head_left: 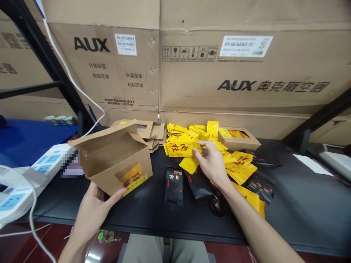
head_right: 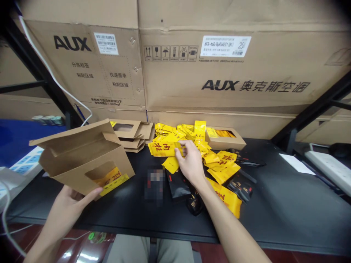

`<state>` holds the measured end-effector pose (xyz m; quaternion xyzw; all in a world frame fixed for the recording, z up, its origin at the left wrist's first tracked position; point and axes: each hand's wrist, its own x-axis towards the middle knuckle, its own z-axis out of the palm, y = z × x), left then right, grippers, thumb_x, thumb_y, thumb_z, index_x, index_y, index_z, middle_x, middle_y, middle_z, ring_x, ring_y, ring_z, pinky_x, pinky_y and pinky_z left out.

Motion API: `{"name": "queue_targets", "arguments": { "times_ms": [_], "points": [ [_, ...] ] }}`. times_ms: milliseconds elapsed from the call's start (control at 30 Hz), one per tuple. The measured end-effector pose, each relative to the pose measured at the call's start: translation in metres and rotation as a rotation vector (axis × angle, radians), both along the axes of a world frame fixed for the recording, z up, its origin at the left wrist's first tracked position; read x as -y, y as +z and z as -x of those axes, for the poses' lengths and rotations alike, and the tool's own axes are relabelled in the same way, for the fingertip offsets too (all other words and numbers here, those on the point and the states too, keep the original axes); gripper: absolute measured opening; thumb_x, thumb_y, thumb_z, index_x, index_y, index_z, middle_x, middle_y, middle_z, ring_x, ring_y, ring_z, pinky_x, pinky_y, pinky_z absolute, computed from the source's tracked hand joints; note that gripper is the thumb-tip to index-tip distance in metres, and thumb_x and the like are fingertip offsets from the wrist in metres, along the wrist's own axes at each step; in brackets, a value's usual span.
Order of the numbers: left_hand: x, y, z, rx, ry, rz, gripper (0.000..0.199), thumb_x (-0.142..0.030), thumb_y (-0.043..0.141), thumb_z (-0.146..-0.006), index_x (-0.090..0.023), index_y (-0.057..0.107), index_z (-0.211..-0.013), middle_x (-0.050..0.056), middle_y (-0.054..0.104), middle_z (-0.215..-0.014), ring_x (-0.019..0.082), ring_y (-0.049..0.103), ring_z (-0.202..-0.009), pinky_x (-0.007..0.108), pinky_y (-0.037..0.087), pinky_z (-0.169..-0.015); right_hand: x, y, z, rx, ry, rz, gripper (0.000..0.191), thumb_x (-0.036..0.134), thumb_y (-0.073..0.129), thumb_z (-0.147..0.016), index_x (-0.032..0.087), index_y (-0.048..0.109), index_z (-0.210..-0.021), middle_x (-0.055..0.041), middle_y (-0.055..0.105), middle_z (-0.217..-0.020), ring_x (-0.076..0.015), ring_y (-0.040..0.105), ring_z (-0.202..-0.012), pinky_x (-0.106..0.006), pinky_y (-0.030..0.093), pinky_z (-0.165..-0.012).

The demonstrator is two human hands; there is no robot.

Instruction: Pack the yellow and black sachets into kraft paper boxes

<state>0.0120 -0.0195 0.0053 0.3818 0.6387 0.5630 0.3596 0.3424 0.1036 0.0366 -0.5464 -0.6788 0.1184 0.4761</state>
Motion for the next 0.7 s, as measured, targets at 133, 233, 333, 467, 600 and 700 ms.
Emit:
{"name": "queue_targets", "arguments": {
  "times_ms": [133, 233, 333, 467, 600, 700],
  "points": [
    [0.000, -0.002, 0.002, 0.013, 0.003, 0.004, 0.062, -0.040, 0.094, -0.066, -0.025, 0.064, -0.119, 0.010, 0.078, -0.128, 0.036, 0.072, -0.124, 0.054, 0.057, -0.112, -0.001, -0.001, -0.001, -0.006, 0.000, 0.000, 0.027, 0.041, 0.057, -0.087, 0.019, 0.063, -0.101, -0.0105, 0.069, -0.099, -0.0198, 0.063, -0.076, -0.039, 0.055, -0.076],
    [-0.001, -0.004, 0.002, 0.017, 0.005, 0.009, 0.061, -0.040, 0.094, -0.066, -0.026, 0.064, -0.118, 0.009, 0.079, -0.127, 0.035, 0.073, -0.124, 0.054, 0.057, -0.112, -0.001, -0.001, -0.002, 0.004, -0.003, 0.017, 0.029, 0.043, 0.055, -0.088, 0.018, 0.062, -0.102, -0.0108, 0.068, -0.099, -0.0197, 0.062, -0.075, -0.039, 0.054, -0.076],
    [-0.001, -0.002, 0.000, 0.012, 0.012, 0.005, 0.062, -0.039, 0.094, -0.065, -0.026, 0.063, -0.117, 0.008, 0.079, -0.127, 0.035, 0.072, -0.125, 0.053, 0.057, -0.112, 0.000, -0.001, -0.002, 0.010, -0.007, 0.024, 0.031, 0.044, 0.054, -0.088, 0.018, 0.062, -0.103, -0.0110, 0.068, -0.100, -0.0194, 0.062, -0.075, -0.039, 0.053, -0.075],
    [-0.001, 0.007, -0.005, -0.002, 0.026, 0.009, 0.061, -0.037, 0.094, -0.061, -0.025, 0.064, -0.112, 0.009, 0.079, -0.125, 0.037, 0.072, -0.125, 0.053, 0.057, -0.112, -0.001, -0.001, -0.001, 0.019, -0.008, 0.025, 0.030, 0.044, 0.054, -0.088, 0.019, 0.062, -0.103, -0.0097, 0.067, -0.097, -0.0191, 0.061, -0.073, -0.039, 0.052, -0.075],
    [0.000, 0.015, -0.008, -0.015, 0.035, 0.015, 0.061, -0.037, 0.094, -0.058, -0.024, 0.063, -0.110, 0.010, 0.080, -0.123, 0.037, 0.073, -0.123, 0.052, 0.060, -0.109, -0.001, -0.001, 0.000, 0.016, -0.006, 0.011, 0.030, 0.044, 0.054, -0.088, 0.018, 0.062, -0.101, -0.0093, 0.066, -0.094, -0.0191, 0.059, -0.073, -0.038, 0.051, -0.074],
    [0.000, 0.016, -0.008, -0.039, 0.039, 0.020, 0.061, -0.038, 0.094, -0.058, -0.024, 0.063, -0.109, 0.010, 0.081, -0.120, 0.037, 0.075, -0.120, 0.050, 0.062, -0.105, 0.000, 0.000, 0.001, 0.019, -0.004, -0.004, 0.029, 0.043, 0.054, -0.088, 0.018, 0.063, -0.101, -0.0091, 0.066, -0.093, -0.0183, 0.057, -0.071, -0.037, 0.050, -0.073]
  ]
}}
